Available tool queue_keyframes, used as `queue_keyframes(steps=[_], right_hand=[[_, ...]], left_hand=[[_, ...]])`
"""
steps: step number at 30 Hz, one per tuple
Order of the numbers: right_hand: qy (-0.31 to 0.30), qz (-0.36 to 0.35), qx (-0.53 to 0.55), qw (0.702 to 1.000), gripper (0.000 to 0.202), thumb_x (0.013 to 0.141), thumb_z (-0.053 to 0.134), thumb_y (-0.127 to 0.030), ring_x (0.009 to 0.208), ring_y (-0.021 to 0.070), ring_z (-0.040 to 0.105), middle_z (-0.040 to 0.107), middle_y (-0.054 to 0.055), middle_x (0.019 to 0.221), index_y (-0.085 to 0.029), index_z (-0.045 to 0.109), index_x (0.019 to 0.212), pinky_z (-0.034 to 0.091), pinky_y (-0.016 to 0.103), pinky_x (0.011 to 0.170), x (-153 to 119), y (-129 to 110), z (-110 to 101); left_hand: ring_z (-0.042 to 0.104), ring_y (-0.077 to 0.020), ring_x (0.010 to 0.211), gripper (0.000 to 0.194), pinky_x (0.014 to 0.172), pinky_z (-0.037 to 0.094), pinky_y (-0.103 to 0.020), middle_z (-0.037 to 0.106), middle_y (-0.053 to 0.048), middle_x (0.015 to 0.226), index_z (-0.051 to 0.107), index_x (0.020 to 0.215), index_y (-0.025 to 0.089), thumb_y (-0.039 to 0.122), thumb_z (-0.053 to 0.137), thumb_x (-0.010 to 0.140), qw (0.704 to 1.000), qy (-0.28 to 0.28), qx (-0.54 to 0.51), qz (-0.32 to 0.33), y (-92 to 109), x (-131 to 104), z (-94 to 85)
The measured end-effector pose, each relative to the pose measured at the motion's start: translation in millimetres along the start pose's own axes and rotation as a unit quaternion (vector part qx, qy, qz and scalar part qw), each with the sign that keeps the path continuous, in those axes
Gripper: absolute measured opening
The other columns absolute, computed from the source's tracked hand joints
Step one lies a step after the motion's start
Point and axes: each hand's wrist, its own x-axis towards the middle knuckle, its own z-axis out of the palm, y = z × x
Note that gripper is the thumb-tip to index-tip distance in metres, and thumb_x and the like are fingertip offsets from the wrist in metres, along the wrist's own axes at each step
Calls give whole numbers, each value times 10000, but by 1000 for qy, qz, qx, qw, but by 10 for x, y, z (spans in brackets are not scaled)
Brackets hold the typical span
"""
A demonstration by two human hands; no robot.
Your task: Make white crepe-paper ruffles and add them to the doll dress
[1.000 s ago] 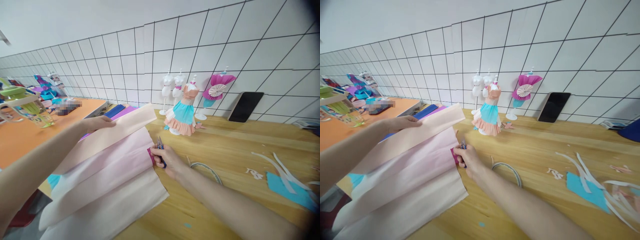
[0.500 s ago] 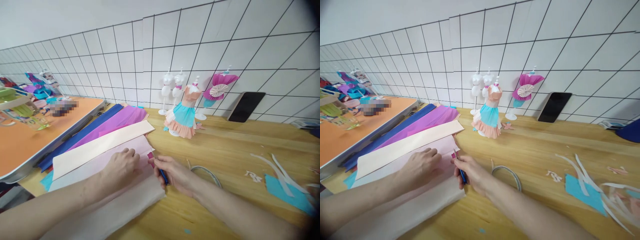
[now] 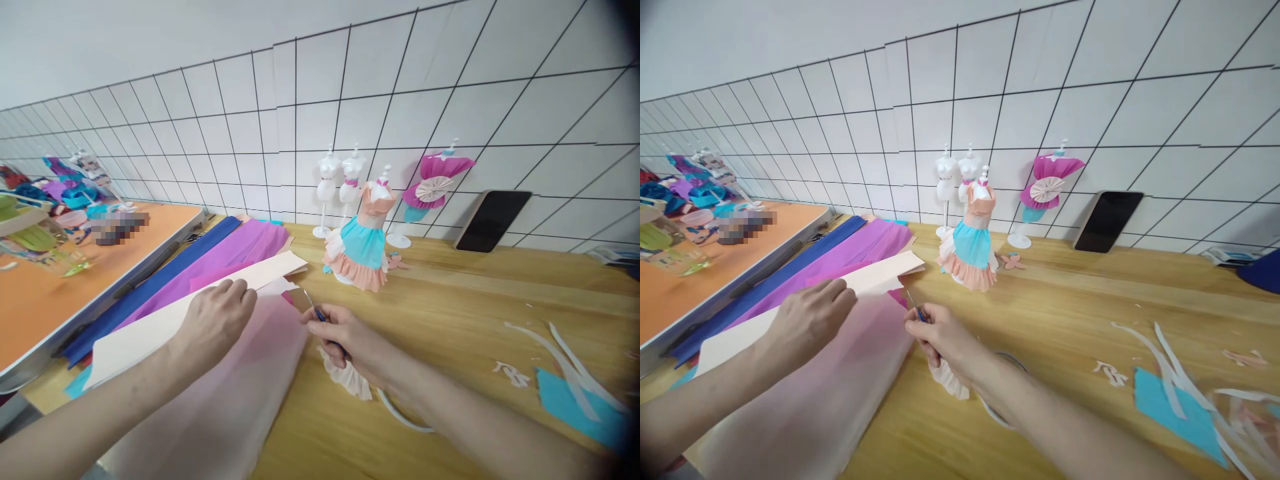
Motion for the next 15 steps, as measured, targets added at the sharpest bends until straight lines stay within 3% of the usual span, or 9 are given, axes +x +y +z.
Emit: queue_keyframes(steps=[2,4,7,11,15], right_hand=[[36,-44,-74,996,103,787,555,-268,408,80,389,433,-75,551,-182,559,844,374,230,409,166,-46,-55],[77,-99,-159,979,89,781,633,-221,662,136,564,575,-4,728,-171,595,844,484,270,612,399,-110,-93],[85,-159,-275,944,277,901,564,-305,969,206,603,590,77,1162,-171,571,1143,518,405,807,785,-206,-77],[61,-174,-384,905,315,906,560,-308,992,216,604,581,85,1195,-171,550,1189,521,422,820,1124,-283,51],[71,-176,-441,878,311,903,566,-306,996,216,604,581,81,1192,-179,553,1186,520,414,819,1117,-417,108]], left_hand=[[526,-176,571,237,442,236,-273,561,-48,654,537,700,171,37,393,832,999,31,37,-22,-84,15,-11],[531,-174,550,204,424,192,-265,563,-41,641,534,733,169,95,398,866,998,17,30,-56,-152,25,4],[542,-164,531,172,422,181,-256,582,-23,645,528,785,173,143,396,890,997,-22,7,-74,-208,19,22],[546,-162,531,205,435,232,-263,596,-25,677,536,827,169,62,364,854,998,-13,39,-38,-278,-10,-8],[527,-164,540,226,481,299,-266,579,-29,674,553,871,163,64,351,847,997,26,74,7,-495,-35,-114]])
